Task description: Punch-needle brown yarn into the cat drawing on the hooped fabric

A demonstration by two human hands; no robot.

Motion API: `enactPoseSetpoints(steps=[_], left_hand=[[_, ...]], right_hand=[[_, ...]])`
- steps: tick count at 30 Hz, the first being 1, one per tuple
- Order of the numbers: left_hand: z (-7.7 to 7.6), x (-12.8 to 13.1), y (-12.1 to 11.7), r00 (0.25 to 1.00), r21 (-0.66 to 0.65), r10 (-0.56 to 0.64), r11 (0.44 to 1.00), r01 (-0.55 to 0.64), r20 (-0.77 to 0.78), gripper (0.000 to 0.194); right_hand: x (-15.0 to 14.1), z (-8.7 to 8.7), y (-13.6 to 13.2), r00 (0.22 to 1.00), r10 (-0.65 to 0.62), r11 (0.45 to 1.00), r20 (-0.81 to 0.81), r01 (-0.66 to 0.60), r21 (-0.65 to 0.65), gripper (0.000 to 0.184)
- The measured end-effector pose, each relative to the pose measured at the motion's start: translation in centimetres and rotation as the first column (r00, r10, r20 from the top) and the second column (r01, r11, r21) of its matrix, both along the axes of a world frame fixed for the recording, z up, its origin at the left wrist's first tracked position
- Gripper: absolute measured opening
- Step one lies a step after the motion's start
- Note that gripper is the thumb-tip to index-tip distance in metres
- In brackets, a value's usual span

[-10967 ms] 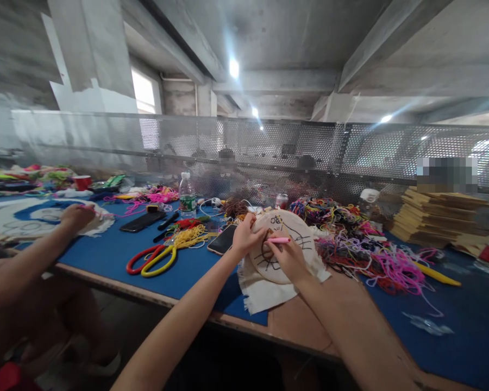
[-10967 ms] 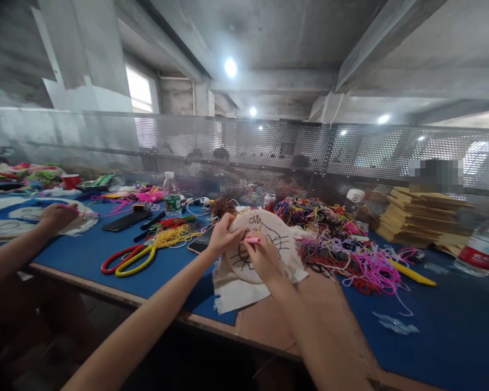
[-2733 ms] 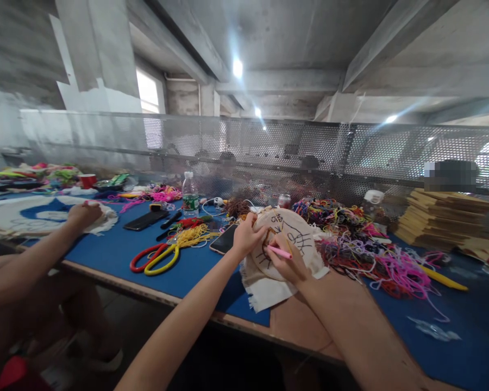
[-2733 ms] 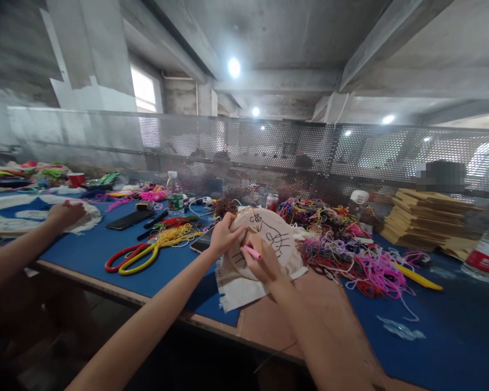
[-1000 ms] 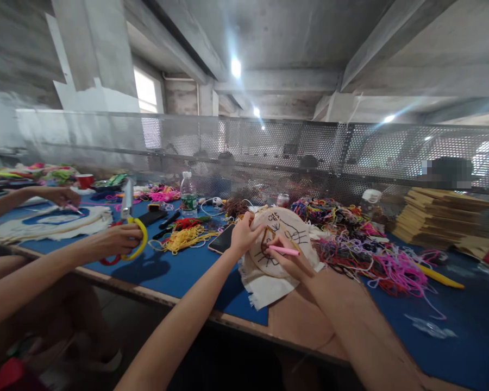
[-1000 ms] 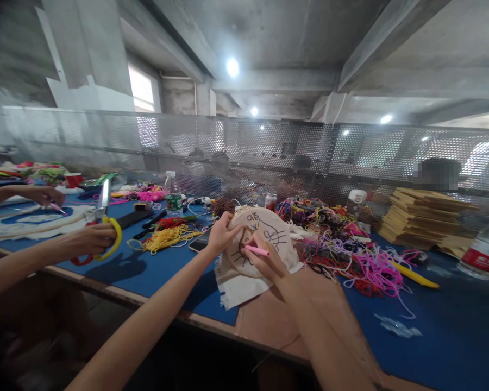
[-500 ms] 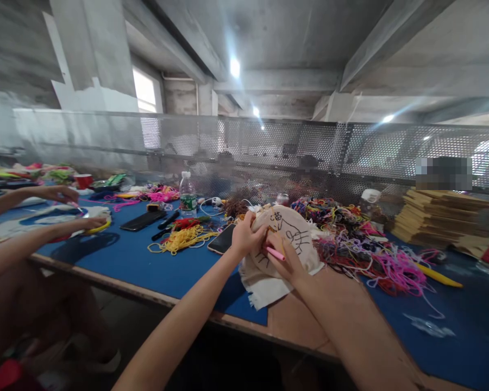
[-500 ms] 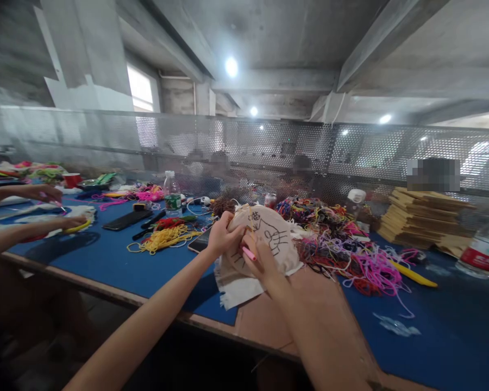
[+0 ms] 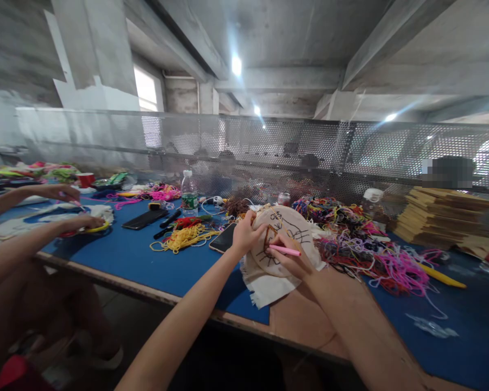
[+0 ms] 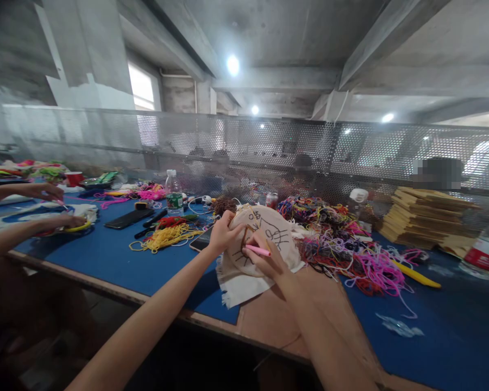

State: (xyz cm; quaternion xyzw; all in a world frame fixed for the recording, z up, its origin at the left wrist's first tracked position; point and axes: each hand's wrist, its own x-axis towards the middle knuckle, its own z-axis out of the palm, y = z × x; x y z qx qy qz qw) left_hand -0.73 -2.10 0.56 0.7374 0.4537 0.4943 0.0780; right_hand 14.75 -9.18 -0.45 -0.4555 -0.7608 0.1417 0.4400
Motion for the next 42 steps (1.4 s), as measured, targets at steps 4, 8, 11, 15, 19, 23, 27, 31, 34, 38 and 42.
enactPoseSetpoints(steps=[4, 8, 11, 15, 19, 23, 27, 31, 34, 38, 42], left_hand=[[0.0, 0.0, 0.0, 1.0, 0.001, 0.009, 1.0, -0.009, -0.006, 0.025], [0.1, 0.0, 0.0, 1.0, -0.005, 0.021, 1.0, -0.021, -0.015, 0.026], [0.1, 0.0, 0.0, 1.0, -0.001, 0.017, 1.0, -0.017, -0.014, 0.027], [0.0, -0.1, 0.1, 1.0, -0.003, 0.019, 1.0, -0.019, -0.024, 0.026], [0.0, -0.1, 0.1, 1.0, -0.008, 0.013, 1.0, -0.013, -0.016, 0.027], [0.0, -0.1, 0.1, 1.0, -0.02, 0.012, 1.0, -0.013, -0.027, 0.028], [0.0, -0.1, 0.0, 0.999, -0.026, 0.019, 0.999, -0.019, -0.033, 0.026], [0.2, 0.0, -0.2, 0.999, -0.038, 0.034, 0.999, -0.036, -0.035, 0.026], [0.3, 0.0, -0.5, 0.999, -0.028, 0.026, 0.999, -0.027, -0.036, 0.026], [0.4, 0.0, -0.7, 1.0, 0.001, 0.003, 1.0, -0.003, -0.025, 0.026], [0.3, 0.0, -0.5, 1.0, -0.005, 0.01, 1.0, -0.01, -0.015, 0.025]], right_hand=[[0.0, 0.3, -0.2, 0.997, 0.081, 0.995, -0.012, -0.082, -0.053, 0.007], [0.1, 0.7, -0.6, 0.997, 0.075, 0.996, -0.004, -0.075, -0.044, 0.009], [0.0, 0.7, -0.8, 0.998, 0.068, 0.997, -0.004, -0.068, -0.033, 0.009], [0.0, 0.7, -0.8, 0.997, 0.071, 0.997, 0.005, -0.071, -0.019, 0.008], [0.0, 0.7, -0.8, 0.998, 0.068, 0.998, 0.005, -0.068, 0.002, 0.006], [0.0, 0.6, -0.8, 0.998, 0.063, 0.998, 0.007, -0.063, 0.001, 0.005], [-0.1, 0.2, -0.5, 0.999, 0.043, 0.999, 0.023, -0.043, 0.013, 0.006], [-0.5, -0.2, 0.1, 0.997, -0.003, 0.999, 0.082, 0.0, 0.032, 0.008], [-1.1, -0.4, 0.5, 0.985, -0.062, 0.993, 0.164, 0.044, 0.112, 0.007], [-1.7, -0.8, 1.2, 0.955, -0.138, 0.975, 0.261, 0.084, 0.207, 0.009], [-1.5, -1.0, 1.3, 0.985, -0.084, 0.986, 0.148, 0.06, 0.159, 0.009]])
